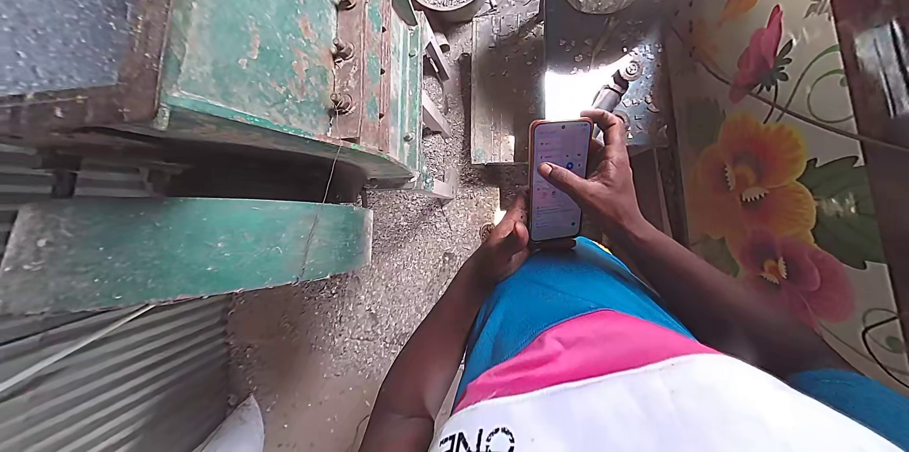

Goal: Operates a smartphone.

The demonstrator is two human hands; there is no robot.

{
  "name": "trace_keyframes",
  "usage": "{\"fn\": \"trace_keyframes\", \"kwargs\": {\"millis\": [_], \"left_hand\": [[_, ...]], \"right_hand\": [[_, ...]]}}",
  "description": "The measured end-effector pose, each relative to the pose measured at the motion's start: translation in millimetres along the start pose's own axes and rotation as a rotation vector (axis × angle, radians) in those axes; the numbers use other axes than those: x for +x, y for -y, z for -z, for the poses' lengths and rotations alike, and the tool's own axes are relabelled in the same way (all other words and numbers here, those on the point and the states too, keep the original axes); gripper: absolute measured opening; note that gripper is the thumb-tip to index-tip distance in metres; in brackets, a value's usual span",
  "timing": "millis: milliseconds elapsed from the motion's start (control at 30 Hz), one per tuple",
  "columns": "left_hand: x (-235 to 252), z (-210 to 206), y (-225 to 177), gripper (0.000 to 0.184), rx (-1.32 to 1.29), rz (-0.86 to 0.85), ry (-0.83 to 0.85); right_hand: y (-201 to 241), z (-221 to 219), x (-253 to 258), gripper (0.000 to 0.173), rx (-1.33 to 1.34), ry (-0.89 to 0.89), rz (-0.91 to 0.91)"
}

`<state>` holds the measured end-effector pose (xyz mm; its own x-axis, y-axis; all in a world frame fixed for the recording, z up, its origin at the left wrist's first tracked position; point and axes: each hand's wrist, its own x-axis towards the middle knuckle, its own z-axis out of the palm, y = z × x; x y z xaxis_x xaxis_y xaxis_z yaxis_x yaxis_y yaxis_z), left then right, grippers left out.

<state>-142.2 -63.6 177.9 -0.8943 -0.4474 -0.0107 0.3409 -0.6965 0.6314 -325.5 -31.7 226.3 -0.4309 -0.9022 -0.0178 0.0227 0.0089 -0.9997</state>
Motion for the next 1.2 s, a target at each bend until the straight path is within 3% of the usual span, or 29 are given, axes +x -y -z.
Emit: {"fn": "trace_keyframes", "kwargs": {"millis": [200,1200], "left_hand": [[2.8,5.1,-1.7,0.097,-0.003,-0.016,0.023],[7.5,8.5,0.9,0.100,-0.020,-0.033,0.004]], "right_hand": [[1.6,4.2,4.1,0.058,0.110,0.050,-0.027],[-2.6,-0.4,10.3,0.062,0.060,-0.026,-0.038]]}}
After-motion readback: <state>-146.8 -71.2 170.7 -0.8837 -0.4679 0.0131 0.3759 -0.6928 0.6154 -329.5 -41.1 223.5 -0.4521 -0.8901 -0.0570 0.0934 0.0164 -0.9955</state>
